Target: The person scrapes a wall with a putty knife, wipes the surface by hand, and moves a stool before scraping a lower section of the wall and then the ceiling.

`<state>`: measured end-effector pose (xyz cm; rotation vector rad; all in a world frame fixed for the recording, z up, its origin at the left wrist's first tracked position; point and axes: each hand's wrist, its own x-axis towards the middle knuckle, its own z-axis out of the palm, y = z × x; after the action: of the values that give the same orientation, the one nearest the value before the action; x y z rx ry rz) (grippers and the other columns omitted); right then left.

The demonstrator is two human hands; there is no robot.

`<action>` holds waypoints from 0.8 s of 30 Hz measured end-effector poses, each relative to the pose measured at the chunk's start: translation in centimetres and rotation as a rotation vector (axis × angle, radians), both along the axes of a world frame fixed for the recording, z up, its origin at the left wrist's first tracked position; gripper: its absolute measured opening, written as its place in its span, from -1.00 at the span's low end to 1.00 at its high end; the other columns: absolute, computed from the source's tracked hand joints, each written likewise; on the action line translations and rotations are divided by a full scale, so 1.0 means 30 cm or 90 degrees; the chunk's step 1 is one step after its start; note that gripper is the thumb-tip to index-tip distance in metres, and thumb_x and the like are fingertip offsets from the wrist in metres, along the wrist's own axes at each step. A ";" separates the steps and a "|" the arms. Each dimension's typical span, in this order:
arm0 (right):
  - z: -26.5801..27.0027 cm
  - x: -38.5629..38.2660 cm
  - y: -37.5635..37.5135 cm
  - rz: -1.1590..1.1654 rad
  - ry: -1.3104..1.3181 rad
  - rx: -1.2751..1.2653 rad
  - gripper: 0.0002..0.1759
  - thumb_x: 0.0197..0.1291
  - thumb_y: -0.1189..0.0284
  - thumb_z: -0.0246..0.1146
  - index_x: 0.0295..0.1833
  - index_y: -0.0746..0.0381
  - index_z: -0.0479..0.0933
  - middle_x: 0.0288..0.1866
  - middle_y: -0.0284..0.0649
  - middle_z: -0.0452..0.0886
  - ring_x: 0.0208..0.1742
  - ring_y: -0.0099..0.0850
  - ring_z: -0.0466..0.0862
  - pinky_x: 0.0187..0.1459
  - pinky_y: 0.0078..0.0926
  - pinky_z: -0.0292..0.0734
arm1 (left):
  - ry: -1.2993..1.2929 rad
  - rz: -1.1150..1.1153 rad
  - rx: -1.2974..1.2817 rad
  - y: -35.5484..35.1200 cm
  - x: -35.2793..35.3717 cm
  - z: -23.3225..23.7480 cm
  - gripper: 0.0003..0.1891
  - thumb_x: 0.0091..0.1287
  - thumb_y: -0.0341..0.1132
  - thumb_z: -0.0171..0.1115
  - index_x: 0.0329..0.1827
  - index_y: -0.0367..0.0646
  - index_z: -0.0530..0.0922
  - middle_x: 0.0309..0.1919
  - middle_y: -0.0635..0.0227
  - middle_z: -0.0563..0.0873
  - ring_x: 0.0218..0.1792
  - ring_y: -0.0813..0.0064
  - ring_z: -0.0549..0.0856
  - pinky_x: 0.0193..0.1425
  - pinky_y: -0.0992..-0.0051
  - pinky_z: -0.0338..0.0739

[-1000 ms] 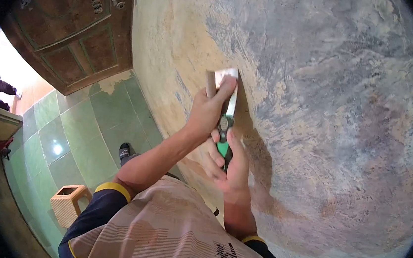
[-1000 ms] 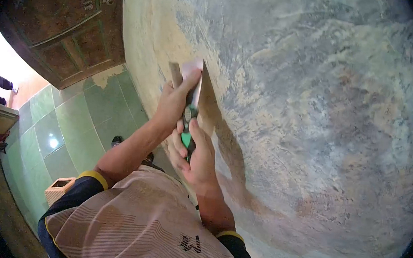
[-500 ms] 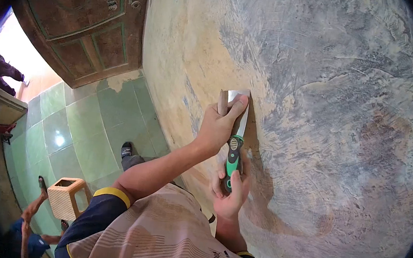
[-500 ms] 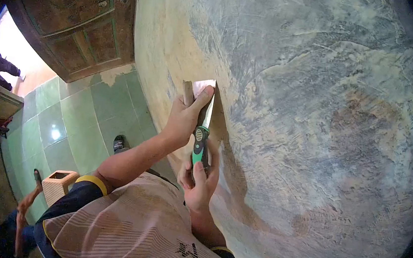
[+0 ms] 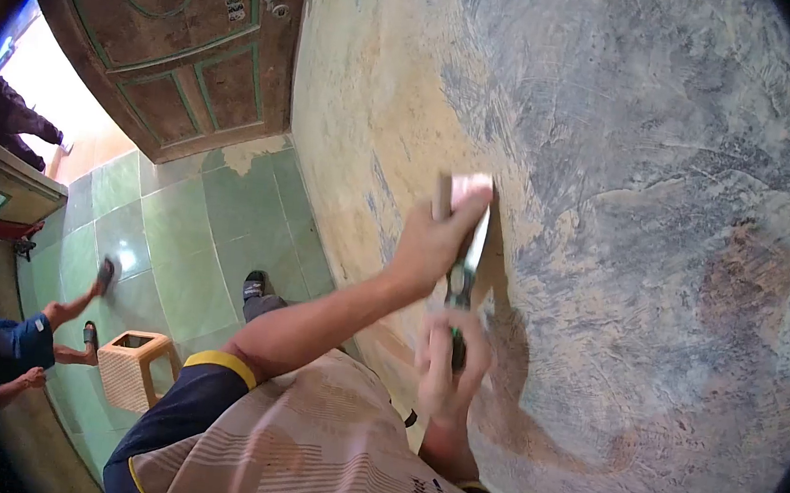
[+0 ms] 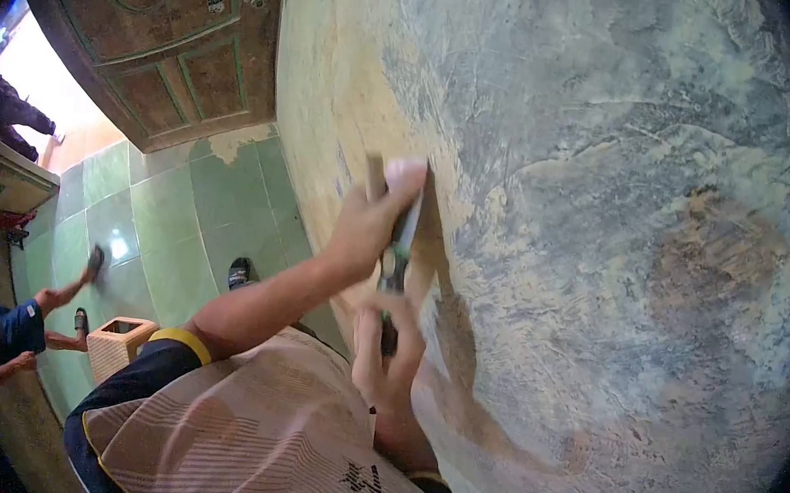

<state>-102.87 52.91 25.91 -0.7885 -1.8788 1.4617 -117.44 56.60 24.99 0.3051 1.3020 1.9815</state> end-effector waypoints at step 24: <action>-0.032 -0.088 0.085 0.007 -0.026 0.152 -0.94 0.41 0.57 0.10 -0.16 0.32 0.47 -0.49 -0.40 0.42 -0.59 -0.70 0.34 -0.56 -0.68 0.13 | -0.054 0.031 0.068 0.049 -0.075 -0.011 -0.54 0.39 0.05 0.31 -0.45 -0.19 0.62 -0.62 0.59 0.49 -0.57 0.76 0.37 -0.50 0.56 0.22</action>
<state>-105.51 55.47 24.95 -0.6991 -2.0437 1.2062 -119.69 58.08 24.65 0.2398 1.1621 2.0867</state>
